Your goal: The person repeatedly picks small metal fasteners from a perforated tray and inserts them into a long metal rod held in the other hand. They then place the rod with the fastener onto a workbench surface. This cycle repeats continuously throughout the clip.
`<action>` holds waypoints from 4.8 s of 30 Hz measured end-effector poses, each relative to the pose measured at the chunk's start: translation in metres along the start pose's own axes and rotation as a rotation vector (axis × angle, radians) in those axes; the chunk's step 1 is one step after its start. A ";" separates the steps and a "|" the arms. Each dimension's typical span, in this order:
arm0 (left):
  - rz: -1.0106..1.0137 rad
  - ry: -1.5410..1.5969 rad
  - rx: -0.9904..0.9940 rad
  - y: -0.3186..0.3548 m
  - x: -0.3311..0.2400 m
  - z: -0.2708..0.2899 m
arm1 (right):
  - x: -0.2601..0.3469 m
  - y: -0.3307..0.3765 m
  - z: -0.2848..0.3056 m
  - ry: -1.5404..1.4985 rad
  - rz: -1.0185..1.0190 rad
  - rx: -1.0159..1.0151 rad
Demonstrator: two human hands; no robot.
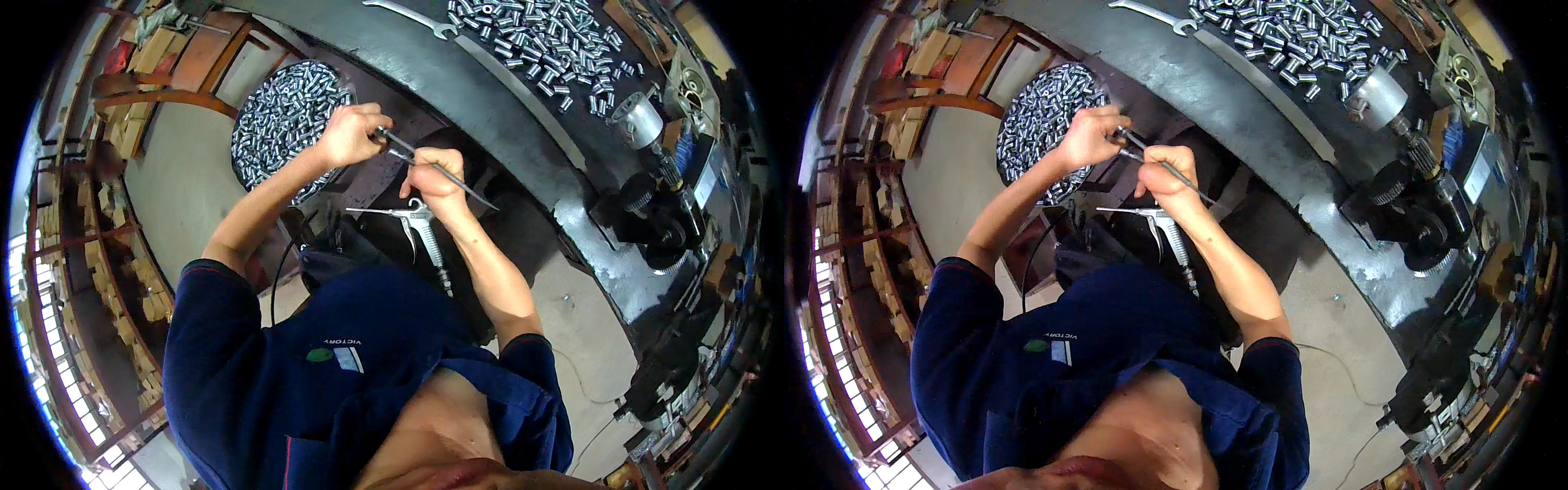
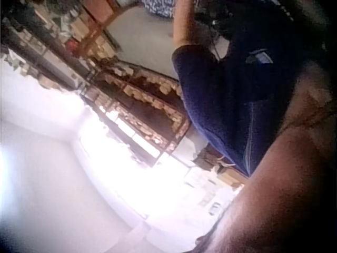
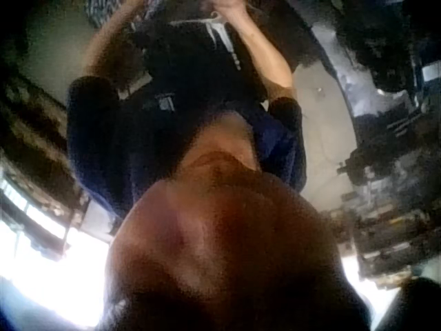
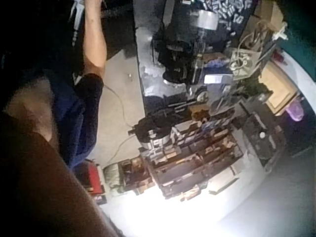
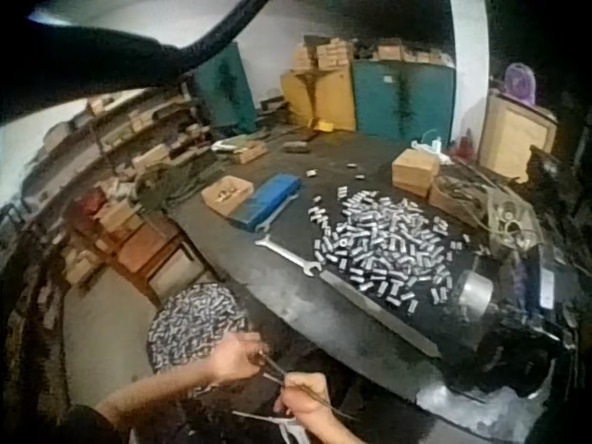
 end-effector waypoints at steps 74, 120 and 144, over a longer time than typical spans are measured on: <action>0.262 0.796 0.552 0.002 -0.014 0.008 | 0.010 -0.001 0.009 0.554 0.299 0.055; 0.718 0.714 1.050 0.101 0.059 -0.108 | 0.013 0.131 0.013 1.152 0.014 -0.104; 0.344 1.053 0.628 0.026 -0.040 -0.010 | 0.047 0.117 -0.029 0.608 -0.140 -0.157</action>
Point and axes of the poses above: each hand's wrist, its own y-axis away from the middle knuckle, its own z-axis out of the back of the hand, x = y × z, the point moved 4 cm from there along -y, towards the middle knuckle, and after that the axes turned 13 degrees about z, right-handed, at the moved point
